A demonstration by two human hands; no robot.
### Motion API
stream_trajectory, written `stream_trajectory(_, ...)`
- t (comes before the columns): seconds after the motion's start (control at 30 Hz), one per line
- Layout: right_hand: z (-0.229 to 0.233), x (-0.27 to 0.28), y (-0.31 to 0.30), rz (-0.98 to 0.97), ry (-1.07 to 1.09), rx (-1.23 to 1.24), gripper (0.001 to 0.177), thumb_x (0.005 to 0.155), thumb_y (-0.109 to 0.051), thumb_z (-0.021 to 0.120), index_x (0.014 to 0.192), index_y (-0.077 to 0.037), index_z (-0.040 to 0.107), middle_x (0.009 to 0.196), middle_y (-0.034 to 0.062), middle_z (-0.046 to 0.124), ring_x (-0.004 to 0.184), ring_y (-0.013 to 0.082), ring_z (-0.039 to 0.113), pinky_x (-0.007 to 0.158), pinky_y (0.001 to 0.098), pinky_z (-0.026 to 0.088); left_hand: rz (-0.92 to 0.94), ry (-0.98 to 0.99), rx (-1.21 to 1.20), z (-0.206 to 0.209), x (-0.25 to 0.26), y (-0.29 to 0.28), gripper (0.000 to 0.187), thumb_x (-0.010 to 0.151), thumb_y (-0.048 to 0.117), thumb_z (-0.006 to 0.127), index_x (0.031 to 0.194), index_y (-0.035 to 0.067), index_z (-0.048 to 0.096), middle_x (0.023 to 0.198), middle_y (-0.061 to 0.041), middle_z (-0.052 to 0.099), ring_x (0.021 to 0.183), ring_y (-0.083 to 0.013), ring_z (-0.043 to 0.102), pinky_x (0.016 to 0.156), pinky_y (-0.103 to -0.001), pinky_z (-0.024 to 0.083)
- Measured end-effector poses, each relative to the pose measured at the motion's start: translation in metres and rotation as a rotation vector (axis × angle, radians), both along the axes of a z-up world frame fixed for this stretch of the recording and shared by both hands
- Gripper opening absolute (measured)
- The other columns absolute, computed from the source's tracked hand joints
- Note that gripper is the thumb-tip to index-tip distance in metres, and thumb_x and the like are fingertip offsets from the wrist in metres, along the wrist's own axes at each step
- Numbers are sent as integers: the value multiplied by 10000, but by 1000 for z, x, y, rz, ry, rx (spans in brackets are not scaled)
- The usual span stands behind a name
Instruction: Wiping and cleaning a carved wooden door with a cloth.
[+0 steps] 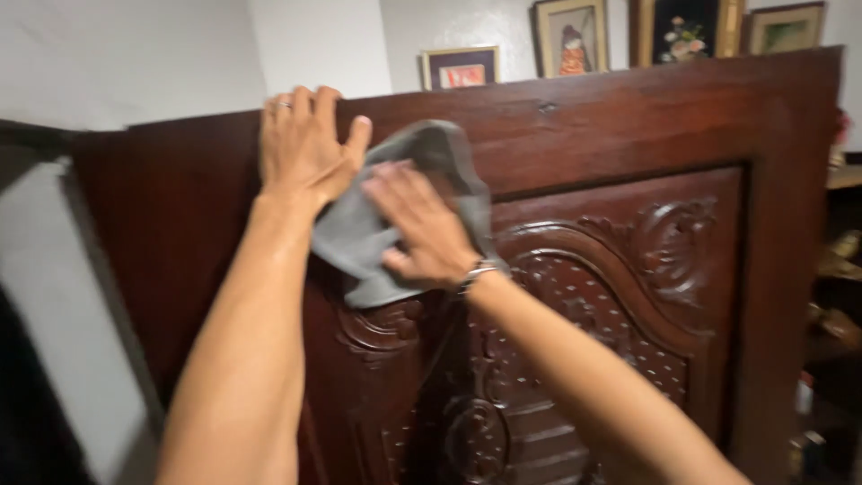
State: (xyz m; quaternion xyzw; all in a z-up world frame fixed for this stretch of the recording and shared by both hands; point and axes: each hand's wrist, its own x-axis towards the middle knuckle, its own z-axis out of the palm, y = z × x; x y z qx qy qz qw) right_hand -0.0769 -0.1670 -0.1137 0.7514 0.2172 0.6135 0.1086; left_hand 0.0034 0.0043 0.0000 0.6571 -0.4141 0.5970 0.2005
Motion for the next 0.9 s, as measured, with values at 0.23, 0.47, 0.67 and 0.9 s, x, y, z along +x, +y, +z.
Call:
stream_trajectory(0.23, -9, -121, -162, -556, -30, 505, 1117, 765, -394, 713, 1677, -167, 109, 1441, 152, 367, 670, 335, 647, 544, 451, 525, 71, 60, 25, 4, 4, -1, 583, 989, 483, 555, 1327, 8, 559, 1257, -281, 564, 1249, -445, 489, 1172, -580, 232)
stream_trajectory(0.47, -13, -149, -255, -614, -164, 306, 1032, 820, -431, 731, 1657, -96, 229, 1738, 267, 50, 1636, 468, 168, 1330, 535, 312, 205, 87, 38, 5, -10, 6, 730, 865, 538, 639, 1339, 0, 502, 1281, -280, 531, 1246, -426, 468, 1134, -568, 245)
stream_trajectory(0.67, 32, -53, -90, -746, -80, -83, 1147, 662, -793, 683, 1584, -124, 552, 1717, 223, 17, 1585, 339, -129, 1224, 592, -63, 119, 42, 17, 2, -9, 4, 665, 894, 500, 639, 1312, -6, 528, 1275, -275, 547, 1260, -421, 464, 1170, -561, 228)
stream_trajectory(0.9, 54, 45, 66, -309, 66, -144, 778, 828, -660, 672, 1332, -68, 624, 1428, 216, 545, 1326, 409, 565, 1143, 525, 443, 52, 17, -10, 6, -6, 3, 618, 965, 539, 551, 1261, -2, 581, 1233, -290, 574, 1227, -446, 495, 1139, -569, 247)
